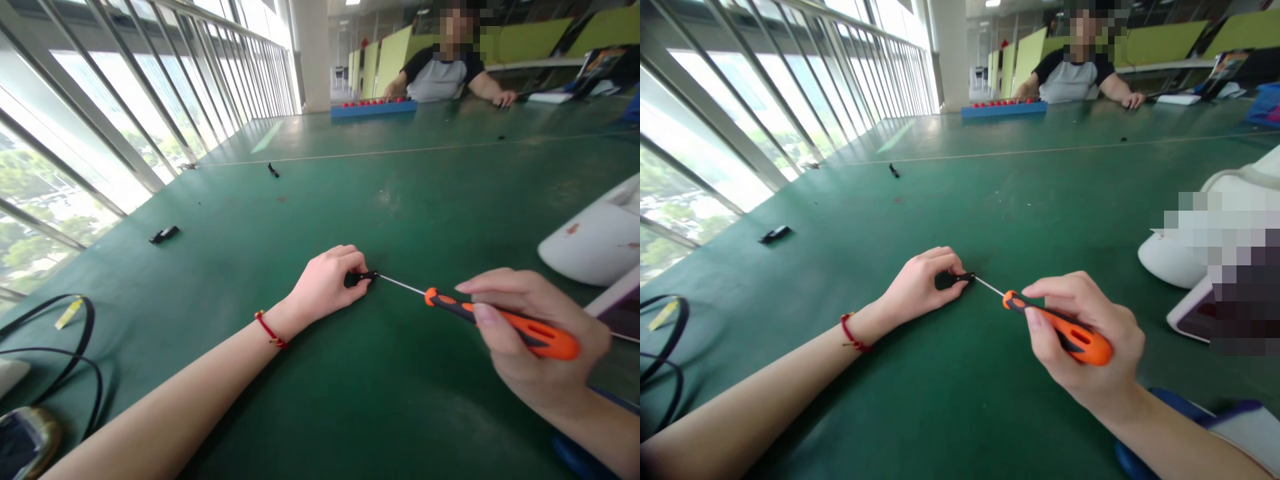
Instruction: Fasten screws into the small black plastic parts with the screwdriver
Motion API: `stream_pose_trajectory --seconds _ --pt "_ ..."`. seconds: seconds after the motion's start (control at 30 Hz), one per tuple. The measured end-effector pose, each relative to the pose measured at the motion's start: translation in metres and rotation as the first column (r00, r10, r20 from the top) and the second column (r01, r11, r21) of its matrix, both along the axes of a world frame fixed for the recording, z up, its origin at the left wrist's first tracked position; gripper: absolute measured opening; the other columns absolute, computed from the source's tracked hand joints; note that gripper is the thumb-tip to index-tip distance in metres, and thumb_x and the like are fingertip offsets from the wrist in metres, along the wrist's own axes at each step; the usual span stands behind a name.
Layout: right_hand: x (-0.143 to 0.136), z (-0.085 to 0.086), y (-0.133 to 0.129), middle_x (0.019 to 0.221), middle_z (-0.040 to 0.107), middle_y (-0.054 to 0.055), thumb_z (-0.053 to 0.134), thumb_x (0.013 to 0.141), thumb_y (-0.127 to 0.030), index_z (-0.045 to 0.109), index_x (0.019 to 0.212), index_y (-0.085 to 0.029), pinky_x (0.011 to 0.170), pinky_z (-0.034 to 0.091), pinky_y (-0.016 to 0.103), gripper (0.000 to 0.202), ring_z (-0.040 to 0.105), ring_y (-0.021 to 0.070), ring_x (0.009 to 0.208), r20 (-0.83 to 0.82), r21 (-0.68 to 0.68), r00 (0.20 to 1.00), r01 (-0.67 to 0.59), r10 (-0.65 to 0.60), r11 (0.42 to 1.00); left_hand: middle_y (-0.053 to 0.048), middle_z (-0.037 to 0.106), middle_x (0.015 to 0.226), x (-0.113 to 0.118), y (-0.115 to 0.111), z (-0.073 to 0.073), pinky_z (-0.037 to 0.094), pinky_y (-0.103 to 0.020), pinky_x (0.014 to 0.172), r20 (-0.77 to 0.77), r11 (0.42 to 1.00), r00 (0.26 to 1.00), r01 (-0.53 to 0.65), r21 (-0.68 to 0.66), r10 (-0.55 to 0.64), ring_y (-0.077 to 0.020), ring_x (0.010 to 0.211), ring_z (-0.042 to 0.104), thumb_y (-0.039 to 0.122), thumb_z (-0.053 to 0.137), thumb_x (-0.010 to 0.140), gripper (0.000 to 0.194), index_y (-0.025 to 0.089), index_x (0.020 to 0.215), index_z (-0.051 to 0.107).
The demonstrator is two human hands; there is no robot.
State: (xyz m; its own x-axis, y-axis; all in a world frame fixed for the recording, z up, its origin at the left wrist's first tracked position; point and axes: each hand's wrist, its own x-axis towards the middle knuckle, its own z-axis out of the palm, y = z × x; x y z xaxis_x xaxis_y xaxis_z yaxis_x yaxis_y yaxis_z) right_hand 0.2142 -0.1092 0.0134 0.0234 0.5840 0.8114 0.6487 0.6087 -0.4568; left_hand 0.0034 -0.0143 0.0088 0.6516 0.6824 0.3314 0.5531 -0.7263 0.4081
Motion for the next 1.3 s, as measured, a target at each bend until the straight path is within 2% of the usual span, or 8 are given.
stream_pose_trajectory --seconds 0.17,0.3,0.53,0.7,0.87,1.03,1.2,1.3 --pt "-0.006 0.007 -0.001 0.079 0.056 0.003 0.063 0.066 -0.016 0.057 0.099 -0.018 0.049 0.049 0.023 0.034 0.057 0.0116 0.061 -0.073 0.031 0.996 -0.047 0.049 0.998 -0.002 0.058 0.083 0.001 0.000 0.001 0.044 -0.024 0.067 0.007 1.000 1.000 0.005 -0.008 -0.005 -0.0136 0.078 0.054 0.019 0.054 0.078 0.003 0.016 0.076 0.055" --pt "-0.006 0.007 -0.004 0.076 0.062 0.001 0.059 0.073 -0.015 0.059 0.088 -0.018 0.051 0.046 0.022 0.015 0.057 0.0101 0.062 0.151 -0.013 0.987 -0.050 0.052 0.999 -0.002 0.057 0.083 0.001 -0.001 0.001 0.044 -0.023 0.066 0.009 1.000 1.000 0.014 -0.002 -0.014 -0.0129 0.076 0.054 0.018 0.054 0.078 0.003 0.016 0.077 0.055" --pt "-0.009 0.007 -0.006 0.079 0.054 0.003 0.070 0.060 -0.024 0.053 0.113 -0.016 0.058 0.046 0.033 0.056 0.055 0.0162 0.067 0.045 0.024 0.995 -0.090 0.089 0.996 -0.002 0.056 0.083 0.000 0.000 0.001 0.044 -0.023 0.066 -0.004 0.999 1.000 0.029 0.025 -0.029 -0.0126 0.075 0.054 0.019 0.053 0.079 0.004 0.016 0.077 0.055" --pt "-0.009 0.013 -0.009 0.065 0.058 -0.002 0.060 0.071 -0.018 0.058 0.095 -0.022 0.060 0.041 0.035 0.025 0.050 0.0117 0.051 0.297 0.072 0.954 -0.066 0.042 0.995 -0.002 0.056 0.083 0.000 -0.001 0.001 0.044 -0.022 0.066 -0.012 0.999 0.999 0.031 0.031 -0.031 -0.0126 0.075 0.054 0.019 0.053 0.079 0.005 0.016 0.078 0.055" --pt "-0.012 0.010 -0.008 0.081 0.057 0.004 0.065 0.062 -0.023 0.054 0.113 -0.020 0.054 0.045 0.035 0.053 0.056 0.0172 0.063 0.055 0.080 0.998 -0.040 0.036 0.996 -0.002 0.056 0.084 0.000 -0.001 0.001 0.044 -0.022 0.066 -0.014 0.999 0.999 0.035 0.036 -0.035 -0.0125 0.075 0.054 0.019 0.052 0.079 0.004 0.016 0.078 0.055" --pt "-0.010 0.008 -0.010 0.073 0.061 0.002 0.058 0.075 -0.024 0.058 0.095 -0.025 0.053 0.046 0.033 0.021 0.057 0.0163 0.061 0.215 -0.034 0.974 -0.059 0.065 0.998 -0.002 0.056 0.084 0.000 -0.001 0.000 0.044 -0.022 0.066 -0.009 0.998 0.999 0.046 0.040 -0.046 -0.0120 0.076 0.054 0.019 0.052 0.080 0.005 0.016 0.079 0.055" --pt "-0.011 0.006 -0.009 0.084 0.056 0.004 0.068 0.062 -0.019 0.054 0.114 -0.017 0.054 0.048 0.030 0.054 0.058 0.0152 0.066 0.064 0.090 0.996 -0.073 0.068 0.993 -0.002 0.056 0.084 0.000 0.000 0.000 0.044 -0.022 0.066 -0.003 0.998 0.999 0.043 0.038 -0.043 -0.0119 0.076 0.053 0.018 0.052 0.080 0.005 0.016 0.077 0.055" --pt "-0.011 0.007 -0.010 0.070 0.054 0.000 0.066 0.067 -0.025 0.054 0.113 -0.018 0.050 0.046 0.029 0.048 0.052 0.0129 0.058 0.129 0.001 0.989 -0.074 0.073 0.997 -0.002 0.056 0.084 0.000 -0.001 0.000 0.044 -0.022 0.067 0.002 0.998 0.999 0.042 0.036 -0.042 -0.0122 0.076 0.054 0.018 0.052 0.080 0.004 0.016 0.078 0.055"
